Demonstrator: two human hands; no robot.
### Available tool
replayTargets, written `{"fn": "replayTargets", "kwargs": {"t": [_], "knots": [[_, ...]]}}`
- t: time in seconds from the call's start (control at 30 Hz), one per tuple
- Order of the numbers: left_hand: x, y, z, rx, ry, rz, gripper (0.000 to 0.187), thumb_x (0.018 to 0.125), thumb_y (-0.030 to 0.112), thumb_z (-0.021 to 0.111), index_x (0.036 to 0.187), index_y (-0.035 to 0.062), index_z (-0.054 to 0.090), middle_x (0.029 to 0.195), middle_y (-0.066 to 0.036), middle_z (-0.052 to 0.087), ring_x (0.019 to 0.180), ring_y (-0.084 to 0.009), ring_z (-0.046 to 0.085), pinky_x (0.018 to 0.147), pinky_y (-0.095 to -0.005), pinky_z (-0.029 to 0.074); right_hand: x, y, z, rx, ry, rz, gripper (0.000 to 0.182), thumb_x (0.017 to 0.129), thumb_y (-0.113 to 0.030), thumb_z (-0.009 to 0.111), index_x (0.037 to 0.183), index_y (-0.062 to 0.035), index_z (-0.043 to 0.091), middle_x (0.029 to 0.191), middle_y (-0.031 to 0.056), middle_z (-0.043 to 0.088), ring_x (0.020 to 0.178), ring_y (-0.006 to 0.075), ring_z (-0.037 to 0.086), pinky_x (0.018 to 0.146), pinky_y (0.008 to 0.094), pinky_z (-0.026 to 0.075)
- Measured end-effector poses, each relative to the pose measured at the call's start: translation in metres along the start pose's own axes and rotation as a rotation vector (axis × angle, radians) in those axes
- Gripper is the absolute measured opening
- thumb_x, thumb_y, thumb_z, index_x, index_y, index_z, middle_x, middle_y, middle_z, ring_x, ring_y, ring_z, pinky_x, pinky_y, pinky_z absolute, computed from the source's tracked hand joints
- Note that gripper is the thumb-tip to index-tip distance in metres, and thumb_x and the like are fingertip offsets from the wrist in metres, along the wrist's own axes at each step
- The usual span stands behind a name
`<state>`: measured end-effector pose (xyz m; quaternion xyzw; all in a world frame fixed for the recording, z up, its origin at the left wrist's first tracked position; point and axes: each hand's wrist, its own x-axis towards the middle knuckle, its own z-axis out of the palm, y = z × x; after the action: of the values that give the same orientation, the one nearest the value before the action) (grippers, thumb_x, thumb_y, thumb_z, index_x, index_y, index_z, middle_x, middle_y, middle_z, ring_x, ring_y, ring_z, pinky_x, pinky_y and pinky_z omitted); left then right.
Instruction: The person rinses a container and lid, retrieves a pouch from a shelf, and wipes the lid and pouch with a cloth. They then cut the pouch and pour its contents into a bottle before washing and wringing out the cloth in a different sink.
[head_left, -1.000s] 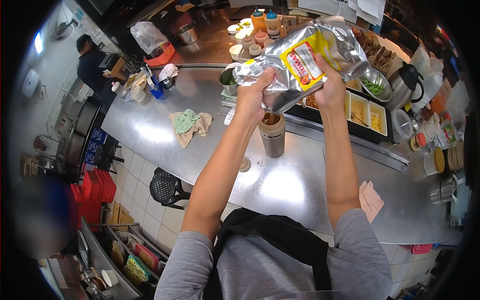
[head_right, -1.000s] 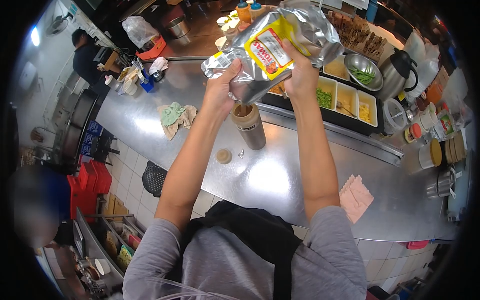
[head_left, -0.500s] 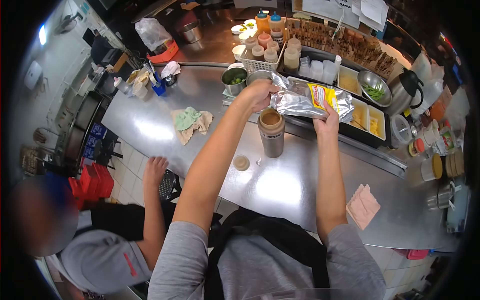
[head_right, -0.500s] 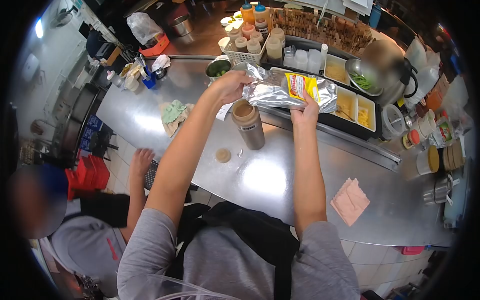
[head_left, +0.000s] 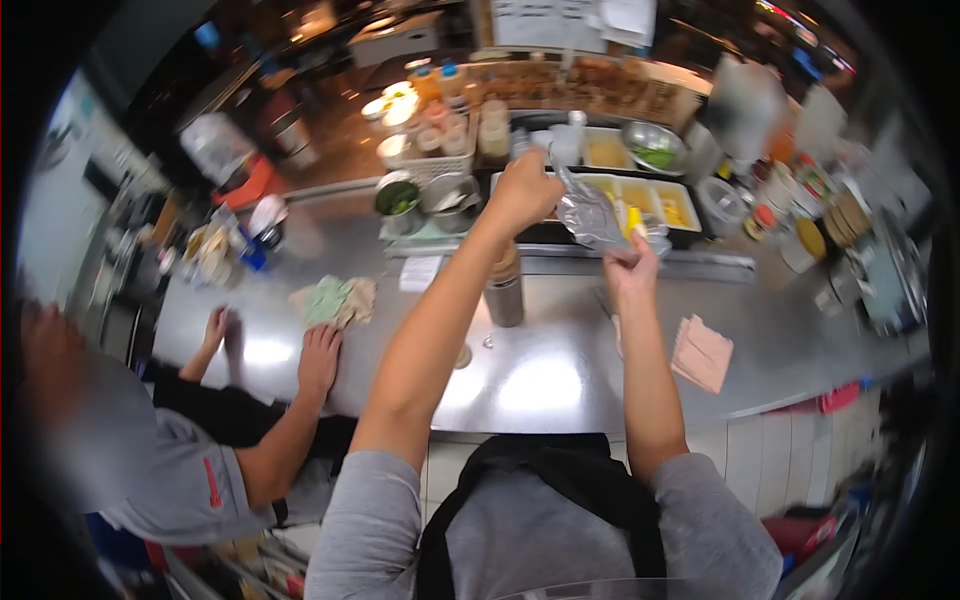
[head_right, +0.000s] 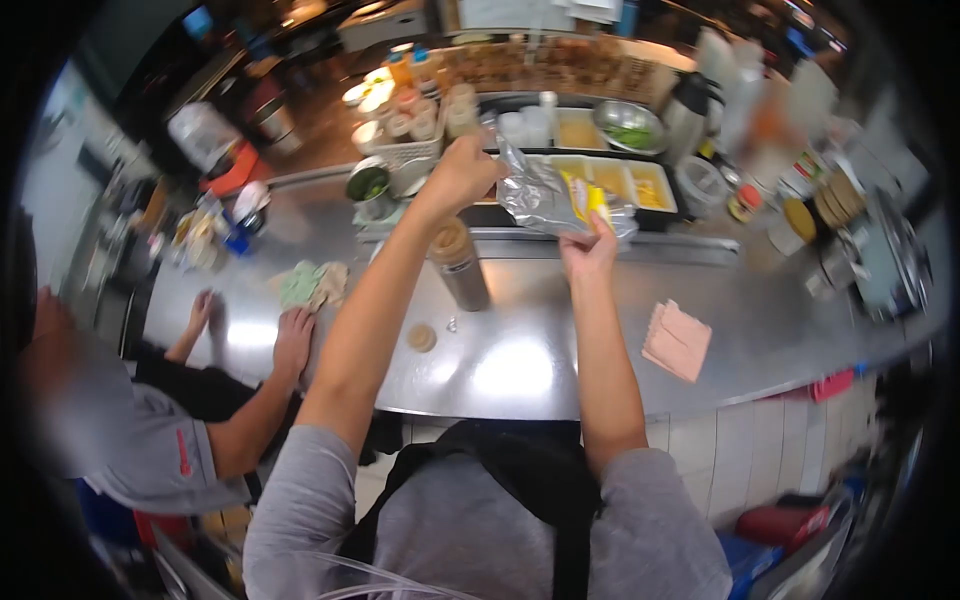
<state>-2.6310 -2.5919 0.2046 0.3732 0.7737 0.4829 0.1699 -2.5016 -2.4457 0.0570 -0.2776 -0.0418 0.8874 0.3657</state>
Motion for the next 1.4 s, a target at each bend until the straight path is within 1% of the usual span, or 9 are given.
{"fn": "replayTargets", "kwargs": {"t": [0.07, 0.2, 0.33, 0.43, 0.77, 1.07, 1.27, 1.3, 1.4], "knots": [[-0.028, 0.05, 0.022, -0.029, 0.218, 0.275, 0.045, 0.064, 0.005, 0.052, 0.108, -0.0064, 0.047, 0.068, -0.019, 0.059, 0.064, -0.0258, 0.059, 0.062, -0.0393, 0.043, -0.049, -0.006, 0.005, 0.064, 0.114, -0.026, 0.032, 0.078, -0.015, 0.056, 0.1, 0.0083, 0.049, 0.092, 0.0192, 0.057, 0.08, 0.0278, 0.058, 0.064, 0.033, 0.049], [-0.028, 0.087, 0.071, -0.247, 0.008, 0.45, 0.05, 0.072, 0.0, 0.05, 0.12, -0.0008, 0.039, 0.056, -0.006, 0.053, 0.045, -0.0106, 0.049, 0.042, -0.0242, 0.039, -0.127, -0.039, -0.036, -0.054, -0.309, 0.44, 0.038, 0.075, -0.028, 0.063, 0.09, 0.0055, 0.052, 0.084, 0.0155, 0.058, 0.075, 0.0245, 0.058, 0.068, 0.0356, 0.049], [-0.029, 0.134, 0.113, -0.486, -0.235, 0.249, 0.03, 0.071, 0.003, 0.052, 0.1, -0.0036, 0.054, 0.055, -0.01, 0.055, 0.045, -0.0138, 0.055, 0.043, -0.0271, 0.043, -0.152, -0.09, -0.124, -1.147, -0.018, 0.207, 0.056, 0.068, -0.035, 0.07, 0.102, 0.004, 0.049, 0.1, 0.0153, 0.056, 0.091, 0.026, 0.056, 0.077, 0.0399, 0.046], [-0.045, 0.169, 0.16, -0.608, -0.386, 0.224, 0.022, 0.074, 0.001, 0.049, 0.094, -0.0045, 0.054, 0.052, -0.008, 0.054, 0.04, -0.0114, 0.052, 0.038, -0.0238, 0.042, -0.201, -0.075, -0.098, -1.319, -0.024, -0.944, 0.073, 0.058, -0.027, 0.078, 0.116, -0.0036, 0.041, 0.108, 0.0129, 0.053, 0.104, 0.0221, 0.049, 0.09, 0.0373, 0.038], [-0.015, 0.244, 0.304, -0.679, -0.658, 0.263, 0.023, 0.085, 0.01, 0.048, 0.105, -0.0013, 0.052, 0.063, -0.003, 0.053, 0.055, -0.0079, 0.051, 0.052, -0.0215, 0.045, -0.082, -0.257, -0.16, -1.036, 0.093, -1.032, 0.038, 0.071, -0.009, 0.068, 0.102, 0.0069, 0.052, 0.087, 0.0116, 0.062, 0.079, 0.0186, 0.058, 0.072, 0.0288, 0.045], [-0.04, 0.121, 0.355, -0.276, -0.556, 0.009, 0.027, 0.086, 0.008, 0.049, 0.111, -0.0002, 0.051, 0.074, -0.002, 0.053, 0.068, -0.0083, 0.052, 0.065, -0.0224, 0.045, 0.082, -0.387, -0.249, -1.25, 0.269, -0.93, 0.047, 0.072, -0.017, 0.069, 0.105, 0.0095, 0.05, 0.098, 0.019, 0.058, 0.091, 0.022, 0.055, 0.078, 0.0302, 0.042], [-0.153, 0.016, 0.287, -0.397, -0.106, -0.494, 0.025, 0.086, 0.007, 0.049, 0.109, -0.0008, 0.052, 0.073, -0.004, 0.056, 0.07, -0.0117, 0.056, 0.067, -0.0245, 0.048, 0.181, -0.438, -0.202, -1.472, 0.195, -1.395, 0.048, 0.07, -0.026, 0.071, 0.099, 0.0069, 0.05, 0.082, 0.0144, 0.056, 0.077, 0.0237, 0.054, 0.072, 0.035, 0.042], [-0.168, 0.009, 0.28, -0.395, -0.047, -0.525, 0.025, 0.086, 0.008, 0.05, 0.109, -0.0003, 0.052, 0.073, -0.004, 0.056, 0.07, -0.0113, 0.056, 0.066, -0.0243, 0.048, 0.175, -0.44, -0.179, -1.509, 0.151, -1.779, 0.049, 0.071, -0.028, 0.069, 0.101, 0.0063, 0.052, 0.088, 0.0151, 0.058, 0.077, 0.0245, 0.054, 0.071, 0.0354, 0.042], [-0.212, -0.005, 0.253, -0.306, 0.152, -0.571, 0.027, 0.085, 0.012, 0.052, 0.11, 0.0, 0.053, 0.076, -0.005, 0.057, 0.072, -0.0112, 0.055, 0.067, -0.0245, 0.047, 0.173, -0.435, -0.152, -1.367, 0.116, -0.923, 0.033, 0.074, -0.028, 0.066, 0.08, 0.0045, 0.063, 0.07, 0.0106, 0.062, 0.062, 0.0207, 0.056, 0.061, 0.0344, 0.045]]}}
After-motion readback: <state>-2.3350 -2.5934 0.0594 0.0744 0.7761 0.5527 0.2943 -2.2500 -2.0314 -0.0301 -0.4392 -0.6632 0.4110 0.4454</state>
